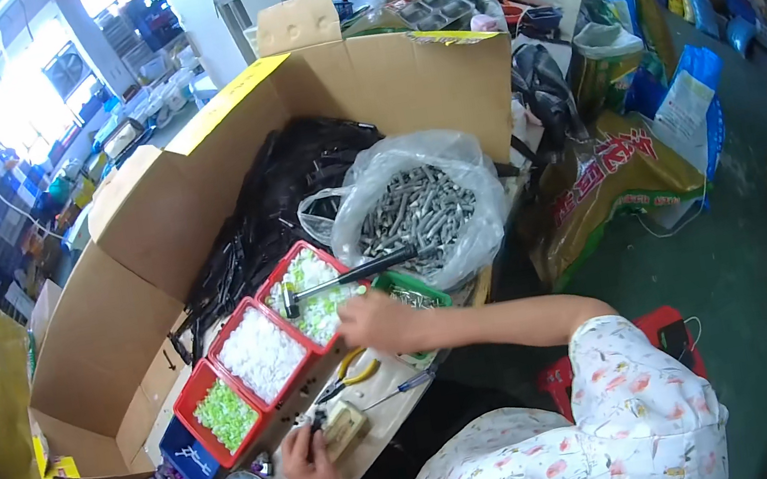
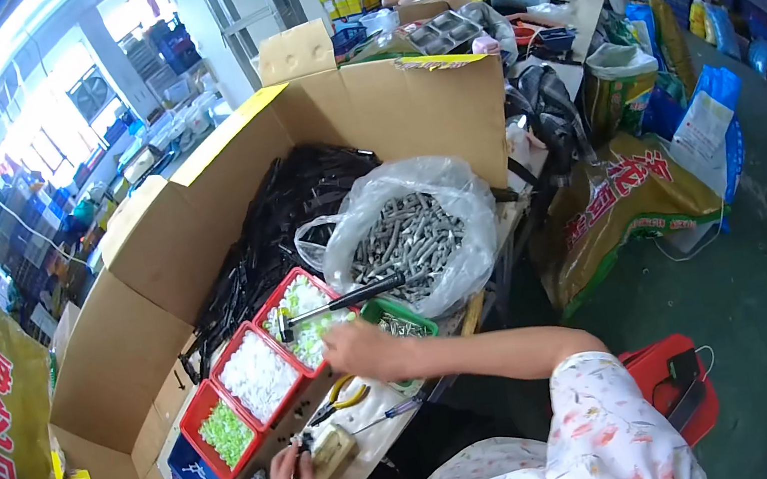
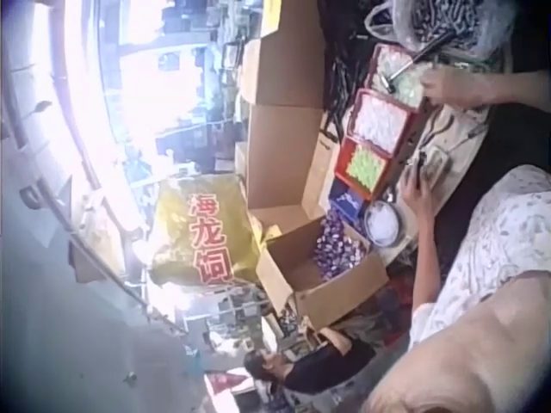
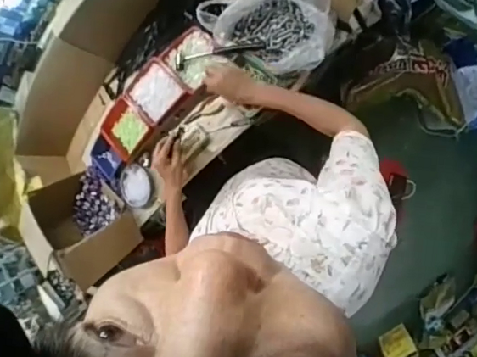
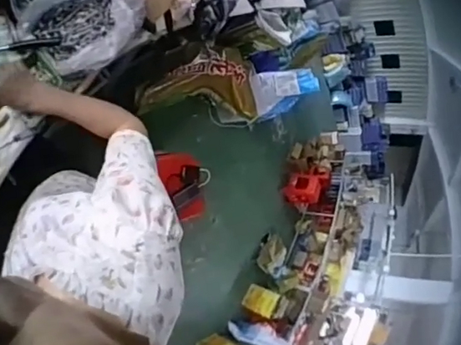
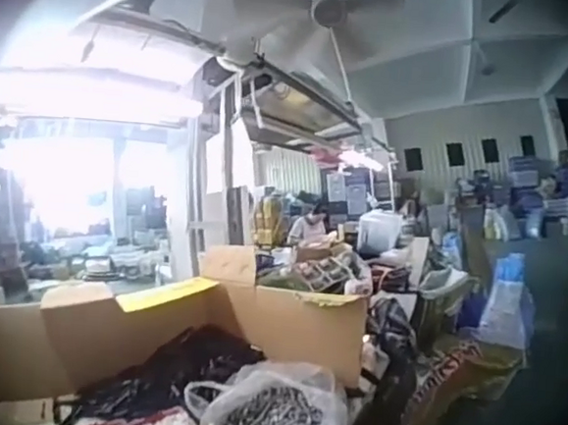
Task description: Assembling small metal components onto plastic parts at a factory workstation.
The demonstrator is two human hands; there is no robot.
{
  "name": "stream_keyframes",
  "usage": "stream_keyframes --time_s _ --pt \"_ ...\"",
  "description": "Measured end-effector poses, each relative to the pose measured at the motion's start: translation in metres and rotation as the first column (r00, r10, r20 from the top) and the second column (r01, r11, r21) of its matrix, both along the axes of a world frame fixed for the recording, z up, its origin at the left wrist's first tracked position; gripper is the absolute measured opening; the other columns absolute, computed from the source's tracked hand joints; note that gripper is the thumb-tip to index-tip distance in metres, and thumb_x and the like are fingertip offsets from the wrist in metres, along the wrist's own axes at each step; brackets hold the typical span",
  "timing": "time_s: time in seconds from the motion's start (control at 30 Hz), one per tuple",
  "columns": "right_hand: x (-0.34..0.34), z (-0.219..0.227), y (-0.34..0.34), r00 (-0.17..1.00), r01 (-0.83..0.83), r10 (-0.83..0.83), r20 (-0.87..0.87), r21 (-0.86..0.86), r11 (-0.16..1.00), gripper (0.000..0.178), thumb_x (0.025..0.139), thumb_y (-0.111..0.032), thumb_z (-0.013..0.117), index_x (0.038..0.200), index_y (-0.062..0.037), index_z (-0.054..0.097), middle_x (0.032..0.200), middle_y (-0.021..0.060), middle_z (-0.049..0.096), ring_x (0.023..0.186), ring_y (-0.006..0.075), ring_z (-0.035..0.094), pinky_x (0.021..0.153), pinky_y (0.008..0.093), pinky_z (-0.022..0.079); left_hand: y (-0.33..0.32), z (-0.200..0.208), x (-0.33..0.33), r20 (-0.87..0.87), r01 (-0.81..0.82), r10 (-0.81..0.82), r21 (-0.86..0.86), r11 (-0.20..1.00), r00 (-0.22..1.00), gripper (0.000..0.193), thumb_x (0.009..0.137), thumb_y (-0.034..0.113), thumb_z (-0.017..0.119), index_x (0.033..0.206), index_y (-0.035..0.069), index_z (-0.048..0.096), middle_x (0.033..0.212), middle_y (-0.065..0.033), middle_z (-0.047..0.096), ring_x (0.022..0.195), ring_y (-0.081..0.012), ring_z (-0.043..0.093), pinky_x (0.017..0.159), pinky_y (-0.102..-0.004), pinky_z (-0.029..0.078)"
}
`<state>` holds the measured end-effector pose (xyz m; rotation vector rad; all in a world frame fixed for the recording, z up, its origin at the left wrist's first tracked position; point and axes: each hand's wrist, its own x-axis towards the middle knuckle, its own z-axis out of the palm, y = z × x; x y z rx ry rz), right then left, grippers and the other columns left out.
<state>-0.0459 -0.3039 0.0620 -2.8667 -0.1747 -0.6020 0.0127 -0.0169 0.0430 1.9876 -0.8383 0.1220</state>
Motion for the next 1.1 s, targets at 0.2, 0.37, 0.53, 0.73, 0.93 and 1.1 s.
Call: stream_keyframes --time_s 0.2,0.37,0.53,0.73,0.93,1.1 --pt "-0.031 -0.044 0.043 0.993 -0.089 0.079 -0.091 -0.117 0.989 0.012 0.078 -0.014 0.060 0.087 -0.0072 0.063 0.092 0.0072 0.060 0.100 0.0239 0.058 0.073 0.0420 0.047 0.004 0.001 0.023 -0.768 -0.436 -0.214 -0.543 0.718 0.604 0.036 0.099 0.020 0.057 0.131 0.004 0.054 0.096 -0.0068 0.065 0.088 -0.0161 0.063 0.076 -0.0272 0.051" --pt "-0.022 -0.042 0.029 0.984 -0.004 -0.048 -0.171 -0.291 0.957 0.018 0.077 -0.014 0.061 0.093 -0.0067 0.064 0.098 0.0074 0.059 0.100 0.0233 0.056 0.080 0.0420 0.044 -0.010 0.011 0.024 -0.846 -0.462 -0.296 -0.498 0.734 0.443 0.037 0.099 0.031 0.057 0.128 0.009 0.056 0.089 -0.0010 0.062 0.075 -0.0139 0.061 0.063 -0.0252 0.049" --pt "0.000 -0.010 0.036 0.959 -0.069 -0.024 -0.284 -0.312 0.947 0.019 0.076 -0.012 0.060 0.093 -0.0045 0.063 0.101 0.0108 0.055 0.101 0.0247 0.053 0.083 0.0417 0.042 -0.011 0.012 0.015 -0.850 -0.460 -0.290 -0.491 0.740 0.441 0.027 0.098 0.021 0.060 0.116 0.001 0.060 0.085 -0.0041 0.062 0.072 -0.0140 0.061 0.063 -0.0255 0.049" --pt "0.019 -0.038 0.047 0.962 -0.201 0.163 -0.218 -0.161 0.966 0.016 0.076 -0.013 0.059 0.087 -0.0029 0.064 0.102 0.0151 0.053 0.094 0.0280 0.051 0.074 0.0408 0.040 0.001 0.006 0.006 -0.850 -0.426 -0.267 -0.470 0.773 0.454 0.029 0.098 0.022 0.058 0.116 0.000 0.058 0.086 -0.0054 0.063 0.073 -0.0156 0.063 0.066 -0.0279 0.053" --pt "0.024 -0.029 0.049 0.942 -0.080 0.120 -0.312 0.139 0.987 0.014 0.073 -0.008 0.059 0.082 0.0011 0.065 0.105 0.0184 0.054 0.100 0.0330 0.052 0.076 0.0445 0.042 -0.001 0.013 0.002 -0.810 -0.371 -0.288 -0.510 0.776 0.512 0.033 0.096 0.017 0.062 0.122 -0.003 0.059 0.087 -0.0055 0.065 0.077 -0.0147 0.067 0.069 -0.0252 0.053" --pt "0.028 -0.013 0.041 0.919 -0.020 0.196 -0.343 0.455 0.890 0.014 0.075 -0.007 0.057 0.080 0.0049 0.063 0.093 0.0193 0.055 0.095 0.0368 0.056 0.082 0.0470 0.045 -0.004 0.007 0.008 -0.796 -0.319 -0.190 -0.432 0.844 0.575 0.029 0.095 0.012 0.061 0.120 -0.002 0.061 0.097 -0.0078 0.068 0.080 -0.0141 0.067 0.072 -0.0261 0.054"
